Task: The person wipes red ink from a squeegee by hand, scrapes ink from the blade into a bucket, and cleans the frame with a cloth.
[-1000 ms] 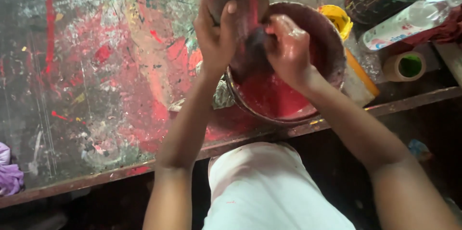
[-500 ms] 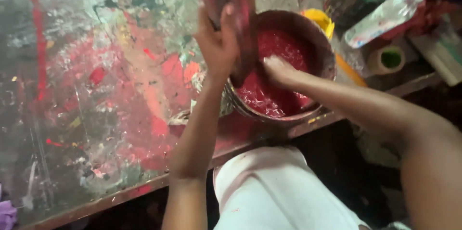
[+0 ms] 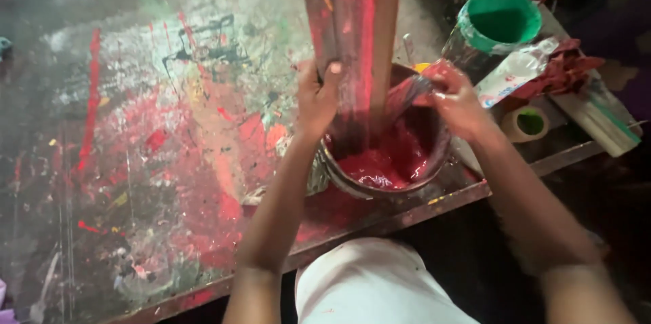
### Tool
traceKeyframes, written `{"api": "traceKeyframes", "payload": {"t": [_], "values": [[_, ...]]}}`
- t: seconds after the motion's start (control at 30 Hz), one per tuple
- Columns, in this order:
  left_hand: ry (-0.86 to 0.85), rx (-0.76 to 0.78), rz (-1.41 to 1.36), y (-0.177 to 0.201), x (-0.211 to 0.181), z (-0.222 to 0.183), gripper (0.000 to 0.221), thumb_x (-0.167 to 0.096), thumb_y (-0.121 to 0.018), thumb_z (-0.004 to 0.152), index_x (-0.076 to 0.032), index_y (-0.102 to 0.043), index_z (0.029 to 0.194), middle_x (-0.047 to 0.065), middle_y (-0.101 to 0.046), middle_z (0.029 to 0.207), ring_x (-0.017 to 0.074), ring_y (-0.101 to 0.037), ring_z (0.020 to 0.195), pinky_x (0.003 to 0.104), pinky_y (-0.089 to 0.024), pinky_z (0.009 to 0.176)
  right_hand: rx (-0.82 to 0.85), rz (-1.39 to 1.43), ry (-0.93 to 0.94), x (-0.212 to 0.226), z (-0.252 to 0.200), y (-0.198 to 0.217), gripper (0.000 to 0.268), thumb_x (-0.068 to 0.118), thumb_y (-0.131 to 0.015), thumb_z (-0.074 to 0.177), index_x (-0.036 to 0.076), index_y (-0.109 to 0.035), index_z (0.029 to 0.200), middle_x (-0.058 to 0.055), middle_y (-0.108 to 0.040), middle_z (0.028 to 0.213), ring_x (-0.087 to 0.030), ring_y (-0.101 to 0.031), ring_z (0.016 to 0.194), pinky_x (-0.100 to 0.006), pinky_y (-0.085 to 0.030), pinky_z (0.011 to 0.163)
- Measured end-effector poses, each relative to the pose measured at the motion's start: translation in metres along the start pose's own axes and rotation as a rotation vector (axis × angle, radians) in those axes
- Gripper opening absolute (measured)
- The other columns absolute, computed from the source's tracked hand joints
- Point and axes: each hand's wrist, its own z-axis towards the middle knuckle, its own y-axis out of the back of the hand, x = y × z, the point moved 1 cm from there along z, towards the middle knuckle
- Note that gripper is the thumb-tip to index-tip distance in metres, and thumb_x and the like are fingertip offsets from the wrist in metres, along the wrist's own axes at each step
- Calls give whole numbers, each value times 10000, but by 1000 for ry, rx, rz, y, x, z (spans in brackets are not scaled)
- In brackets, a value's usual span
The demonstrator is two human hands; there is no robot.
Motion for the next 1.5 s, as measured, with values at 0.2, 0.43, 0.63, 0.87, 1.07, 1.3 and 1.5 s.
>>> {"api": "traceKeyframes", "payload": {"t": [0.2,0.43,0.63,0.87,1.07,1.3,1.5], "values": [[147,61,11,-35,2,-10,299,-270,-602,1061,-6,-688,1171,-27,-652,903,80,-576,826,278,-485,721,-114,274,105,71,15,-16,394,-95,-586,970,98,-540,1311,-56,-658,1195,-184,-696,1029,-322,-632,845],[8,36,189,-58,-35,-17,301,-244,-655,1005,24,-670,1142,134,-739,838,159,-697,748,328,-552,715,-119,418,320,142,39,-16,148,154,-516,1083,74,-612,1161,-23,-684,1072,-141,-712,981,-316,-595,901],[-70,-96,208,-67,-52,-21,261,-230,-697,995,13,-651,1079,166,-749,873,215,-768,784,352,-577,721,-23,282,617,104,46,3,167,212,-516,1232,55,-569,1250,-26,-607,1035,-138,-584,913,-280,-463,783],[-43,-231,206,-61,-51,-22,282,-269,-686,1006,6,-648,1051,128,-741,786,132,-699,710,324,-547,626,-297,-441,757,1,25,-20,166,141,-470,1260,14,-462,1366,-107,-560,1335,-225,-558,1237,-359,-457,1072],[-42,-419,201,-29,-30,-11,332,-316,-664,1017,16,-662,1041,64,-677,715,77,-606,658,292,-492,564,-219,-876,322,-50,-22,-71,196,134,-498,1145,-35,-586,1098,-224,-600,983,-397,-601,940,-451,-434,780],[-45,-449,125,-30,-26,-2,348,-332,-657,1033,15,-674,1058,29,-704,763,63,-617,702,270,-515,627,366,-881,-357,-68,-30,-28,352,236,-502,1045,-9,-672,1232,-209,-712,889,-311,-662,835,-415,-523,727],[-17,-334,82,-27,-34,-5,333,-310,-657,1040,22,-674,1020,62,-705,747,81,-633,685,285,-505,598,350,-284,-582,-58,1,1,355,271,-516,1049,61,-631,1312,-56,-696,1051,-150,-678,889,-329,-565,756]]}}
